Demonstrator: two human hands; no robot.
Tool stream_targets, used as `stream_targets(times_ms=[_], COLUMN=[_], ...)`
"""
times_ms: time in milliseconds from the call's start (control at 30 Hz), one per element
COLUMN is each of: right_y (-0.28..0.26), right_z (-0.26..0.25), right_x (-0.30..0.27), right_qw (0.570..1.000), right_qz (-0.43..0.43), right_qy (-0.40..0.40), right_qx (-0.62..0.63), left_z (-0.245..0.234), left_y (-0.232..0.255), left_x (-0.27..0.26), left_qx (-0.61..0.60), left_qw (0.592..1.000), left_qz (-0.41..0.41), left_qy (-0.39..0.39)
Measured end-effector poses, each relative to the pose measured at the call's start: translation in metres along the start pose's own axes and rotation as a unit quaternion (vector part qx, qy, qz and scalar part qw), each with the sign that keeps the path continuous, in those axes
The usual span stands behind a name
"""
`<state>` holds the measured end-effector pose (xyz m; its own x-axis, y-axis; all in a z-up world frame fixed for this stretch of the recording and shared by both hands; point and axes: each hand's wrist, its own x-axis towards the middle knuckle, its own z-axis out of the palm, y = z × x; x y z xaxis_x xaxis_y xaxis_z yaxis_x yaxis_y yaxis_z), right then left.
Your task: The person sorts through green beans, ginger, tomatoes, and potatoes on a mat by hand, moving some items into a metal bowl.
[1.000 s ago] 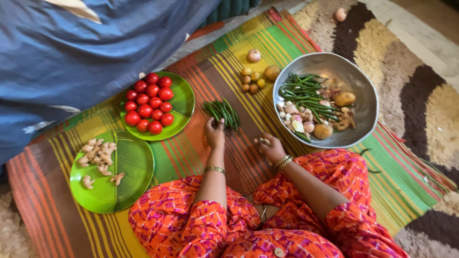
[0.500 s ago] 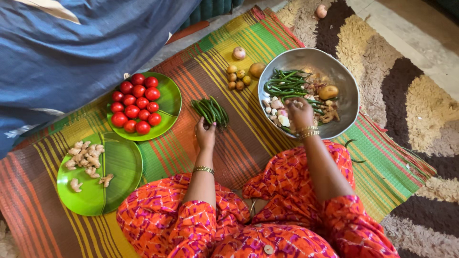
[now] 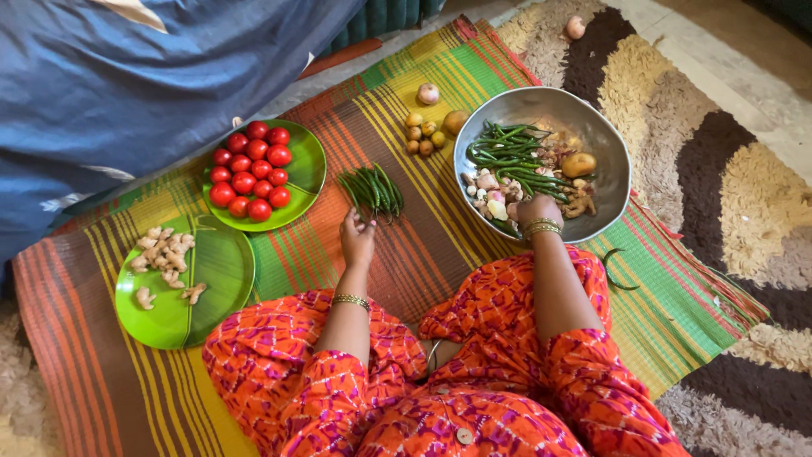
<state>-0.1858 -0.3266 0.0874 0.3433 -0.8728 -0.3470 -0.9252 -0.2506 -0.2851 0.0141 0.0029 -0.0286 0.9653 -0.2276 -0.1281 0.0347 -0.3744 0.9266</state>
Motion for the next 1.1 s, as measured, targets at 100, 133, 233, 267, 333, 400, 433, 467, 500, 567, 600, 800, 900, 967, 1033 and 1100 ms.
stream_targets(times_ms=[100, 133, 233, 267, 333, 400, 433, 467, 500, 567, 600, 800, 900, 967, 1033, 1100], right_y=[0.009, 0.013, 0.017, 0.017, 0.018, 0.014, 0.006, 0.001, 0.000, -0.011, -0.019, -0.037, -0.038, -0.039, -0.040, -0.046], right_z=[0.008, 0.012, 0.014, 0.012, 0.010, 0.010, 0.012, 0.012, 0.017, 0.037, 0.046, 0.129, 0.143, 0.146, 0.148, 0.148], right_x=[0.006, 0.008, 0.010, 0.008, 0.001, -0.004, -0.005, -0.006, -0.014, -0.033, -0.041, -0.094, -0.095, -0.095, -0.094, -0.092], right_qw=[0.999, 0.997, 0.990, 0.985, 0.967, 0.937, 0.894, 0.831, 0.812, 0.805, 0.820, 0.731, 0.722, 0.757, 0.764, 0.747], right_qz=[-0.040, -0.045, -0.039, -0.023, -0.037, -0.047, -0.044, -0.041, -0.097, -0.162, -0.171, -0.255, -0.285, -0.272, -0.286, -0.317], right_qy=[0.031, 0.055, 0.110, 0.141, 0.144, 0.147, 0.072, -0.005, -0.032, -0.070, -0.080, -0.276, -0.308, -0.309, -0.279, -0.271], right_qx=[0.016, 0.038, 0.080, 0.100, 0.208, 0.314, 0.439, 0.554, 0.574, 0.567, 0.541, 0.569, 0.550, 0.508, 0.506, 0.517], left_z=[0.001, 0.001, 0.001, 0.001, 0.001, -0.001, -0.003, -0.007, -0.010, -0.008, -0.003, 0.033, 0.035, 0.039, 0.048, 0.056], left_y=[-0.009, -0.013, -0.024, -0.026, -0.027, -0.019, -0.011, 0.002, 0.016, 0.043, 0.052, 0.052, 0.046, 0.037, 0.032, 0.033], left_x=[-0.004, -0.005, -0.007, -0.008, -0.011, -0.019, -0.025, -0.034, -0.045, -0.063, -0.068, -0.093, -0.089, -0.082, -0.080, -0.077], left_qx=[0.001, 0.014, 0.021, 0.015, 0.011, 0.005, 0.039, 0.072, 0.071, 0.247, 0.246, 0.075, -0.271, -0.351, -0.350, -0.348], left_qw=[1.000, 1.000, 0.999, 0.998, 0.998, 0.998, 0.999, 0.997, 0.997, 0.968, 0.969, 0.956, 0.920, 0.899, 0.906, 0.913], left_qz=[0.015, 0.016, 0.027, 0.037, 0.034, 0.032, 0.027, 0.023, 0.023, 0.006, 0.009, 0.263, 0.057, -0.010, -0.009, -0.009], left_qy=[0.017, 0.016, 0.030, 0.040, 0.046, 0.048, 0.025, 0.003, 0.003, -0.041, -0.039, -0.105, -0.278, -0.262, -0.237, -0.213])
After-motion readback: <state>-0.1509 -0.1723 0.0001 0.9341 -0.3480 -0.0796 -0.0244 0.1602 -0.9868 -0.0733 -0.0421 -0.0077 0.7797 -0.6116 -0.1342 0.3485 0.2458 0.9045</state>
